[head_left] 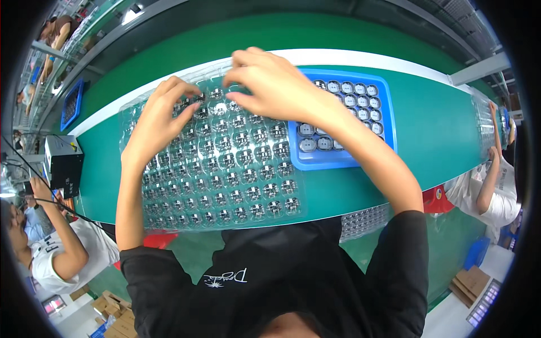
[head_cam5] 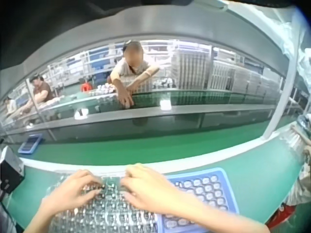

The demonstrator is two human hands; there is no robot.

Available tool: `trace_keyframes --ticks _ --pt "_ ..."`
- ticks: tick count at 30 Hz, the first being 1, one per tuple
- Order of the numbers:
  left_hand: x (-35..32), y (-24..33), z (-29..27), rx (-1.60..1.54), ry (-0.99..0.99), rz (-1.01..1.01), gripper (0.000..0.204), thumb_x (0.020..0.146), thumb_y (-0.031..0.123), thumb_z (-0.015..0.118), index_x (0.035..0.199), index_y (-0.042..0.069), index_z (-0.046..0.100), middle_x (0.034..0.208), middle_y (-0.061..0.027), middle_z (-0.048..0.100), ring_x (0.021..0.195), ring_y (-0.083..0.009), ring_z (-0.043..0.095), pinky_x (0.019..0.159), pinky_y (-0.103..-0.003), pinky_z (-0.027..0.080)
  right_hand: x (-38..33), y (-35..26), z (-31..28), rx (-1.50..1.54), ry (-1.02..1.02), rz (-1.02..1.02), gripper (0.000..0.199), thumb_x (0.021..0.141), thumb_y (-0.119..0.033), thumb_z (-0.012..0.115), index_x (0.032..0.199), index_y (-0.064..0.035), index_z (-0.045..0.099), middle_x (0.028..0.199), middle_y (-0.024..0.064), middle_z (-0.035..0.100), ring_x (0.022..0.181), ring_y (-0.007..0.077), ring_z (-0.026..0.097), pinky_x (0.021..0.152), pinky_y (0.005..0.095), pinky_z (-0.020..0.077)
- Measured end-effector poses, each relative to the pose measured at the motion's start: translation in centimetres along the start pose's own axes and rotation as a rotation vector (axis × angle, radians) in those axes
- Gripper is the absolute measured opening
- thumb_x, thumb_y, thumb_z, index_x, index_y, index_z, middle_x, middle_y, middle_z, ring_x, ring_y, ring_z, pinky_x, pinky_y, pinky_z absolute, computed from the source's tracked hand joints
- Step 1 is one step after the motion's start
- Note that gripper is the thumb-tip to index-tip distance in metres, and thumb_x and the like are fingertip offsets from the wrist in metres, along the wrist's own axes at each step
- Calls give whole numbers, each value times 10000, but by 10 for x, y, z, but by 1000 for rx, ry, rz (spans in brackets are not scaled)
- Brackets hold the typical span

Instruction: Manually picking up small electronic switches and placing them into a structured plastic tray.

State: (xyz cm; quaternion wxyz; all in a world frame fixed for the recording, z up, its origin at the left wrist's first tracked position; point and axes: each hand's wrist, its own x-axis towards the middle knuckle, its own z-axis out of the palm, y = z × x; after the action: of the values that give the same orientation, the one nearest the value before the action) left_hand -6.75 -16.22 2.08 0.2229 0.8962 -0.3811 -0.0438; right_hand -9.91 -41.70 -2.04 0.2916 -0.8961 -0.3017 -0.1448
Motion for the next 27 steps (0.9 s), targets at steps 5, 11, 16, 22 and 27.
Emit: trace_keyframes --ticks 5,11,16,22,27 --pt "6 -5 14 18 20 -5 150 894 61 718 1030 3 696 978 -115 617 951 -272 630 798 -362 492 27 3 31 -59 -61 100 133 811 -173 747 865 -54 768 940 139 693 987 349 668 860 470 542" --pt "16 3 11 150 57 -10 87 868 53 726 926 -7 699 956 -129 633 964 -329 613 850 -433 491 33 -1 38 -69 -57 97 137 769 -146 746 832 -25 763 937 182 726 972 374 700 823 489 560" --pt "19 1 12 169 63 -29 94 871 57 728 930 -11 699 943 -121 641 957 -314 606 837 -424 488 41 -12 37 -83 -101 166 138 736 -121 748 789 7 751 894 221 718 926 394 713 784 490 572" --pt "22 16 0 125 112 -7 104 880 83 748 912 -7 710 872 -113 674 792 -275 618 746 -396 488 25 -3 -8 -41 114 99 135 828 -191 708 852 -74 771 910 130 703 925 343 704 781 469 557" --pt "23 59 13 -52 145 85 106 895 77 749 952 -10 730 844 -129 703 787 -278 683 712 -380 522 -44 28 -78 84 223 59 161 896 -182 763 916 -23 749 897 100 677 834 246 674 753 367 528"
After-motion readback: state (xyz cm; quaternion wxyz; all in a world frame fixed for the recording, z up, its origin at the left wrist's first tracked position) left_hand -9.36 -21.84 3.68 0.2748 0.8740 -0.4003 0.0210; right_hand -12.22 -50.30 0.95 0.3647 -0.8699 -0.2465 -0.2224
